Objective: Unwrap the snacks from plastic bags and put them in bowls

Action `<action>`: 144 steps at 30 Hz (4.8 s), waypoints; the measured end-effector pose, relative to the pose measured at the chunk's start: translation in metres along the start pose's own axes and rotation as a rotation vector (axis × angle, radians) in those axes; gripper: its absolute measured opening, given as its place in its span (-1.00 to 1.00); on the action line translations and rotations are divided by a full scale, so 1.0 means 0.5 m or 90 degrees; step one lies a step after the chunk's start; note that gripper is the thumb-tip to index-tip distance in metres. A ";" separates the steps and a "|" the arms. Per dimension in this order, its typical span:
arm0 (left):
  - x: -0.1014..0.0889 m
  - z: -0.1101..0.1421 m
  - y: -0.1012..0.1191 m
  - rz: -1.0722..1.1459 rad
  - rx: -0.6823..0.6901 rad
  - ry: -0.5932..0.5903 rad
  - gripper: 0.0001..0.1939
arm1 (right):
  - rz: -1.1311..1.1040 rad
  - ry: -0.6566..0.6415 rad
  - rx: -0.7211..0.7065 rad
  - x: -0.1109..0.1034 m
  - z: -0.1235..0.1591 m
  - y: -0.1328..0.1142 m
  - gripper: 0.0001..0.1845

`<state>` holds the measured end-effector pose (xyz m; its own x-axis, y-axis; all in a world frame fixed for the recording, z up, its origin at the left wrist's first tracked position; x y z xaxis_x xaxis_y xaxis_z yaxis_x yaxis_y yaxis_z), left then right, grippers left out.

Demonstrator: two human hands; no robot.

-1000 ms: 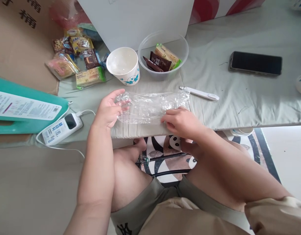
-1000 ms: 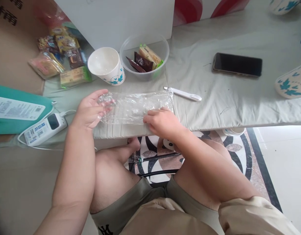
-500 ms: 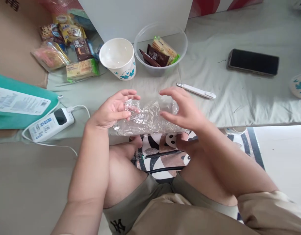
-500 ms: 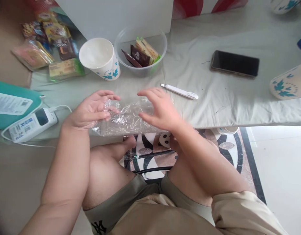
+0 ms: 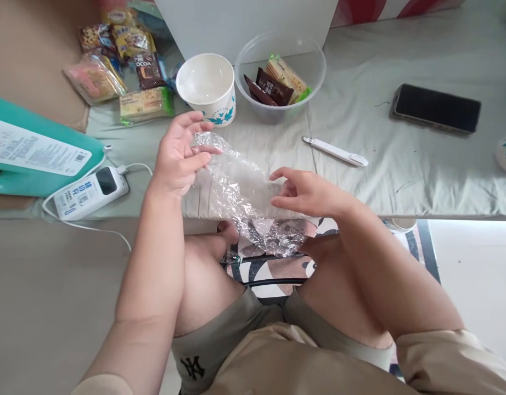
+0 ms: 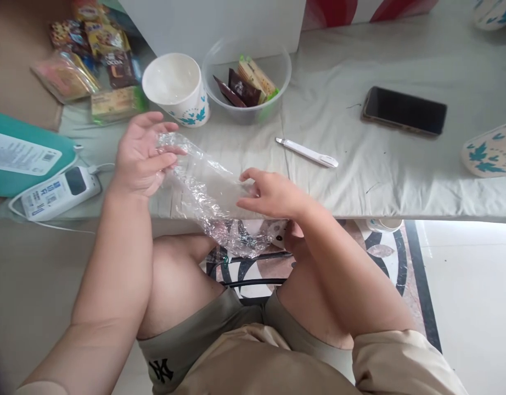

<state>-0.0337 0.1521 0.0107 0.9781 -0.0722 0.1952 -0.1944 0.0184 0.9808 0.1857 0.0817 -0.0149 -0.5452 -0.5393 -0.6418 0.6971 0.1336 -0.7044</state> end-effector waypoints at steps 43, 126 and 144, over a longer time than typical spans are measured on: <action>0.060 0.064 -0.056 -0.030 0.001 0.030 -0.18 | -0.426 0.369 0.058 -0.032 -0.004 0.056 -0.49; 0.181 0.090 -0.029 -0.234 0.144 -0.180 -0.65 | -0.449 0.210 -0.002 0.001 -0.001 -0.001 -0.77; 0.122 0.028 -0.063 -0.048 -0.006 -0.088 -0.77 | -0.255 0.336 0.023 -0.039 0.005 0.011 -0.77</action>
<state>0.0311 0.1329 -0.0080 0.9702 -0.2100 0.1209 -0.1200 0.0170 0.9926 0.2015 0.0909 -0.0057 -0.9141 -0.0607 -0.4010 0.4031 -0.0261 -0.9148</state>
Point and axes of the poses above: each hand's wrist, its own z-axis away from the middle knuckle, its own x-axis out of the palm, y = z × x, the point moved 10 cm from there along -z, towards the middle knuckle, and after that the axes turned 10 degrees about z, right-handed, at the moved point
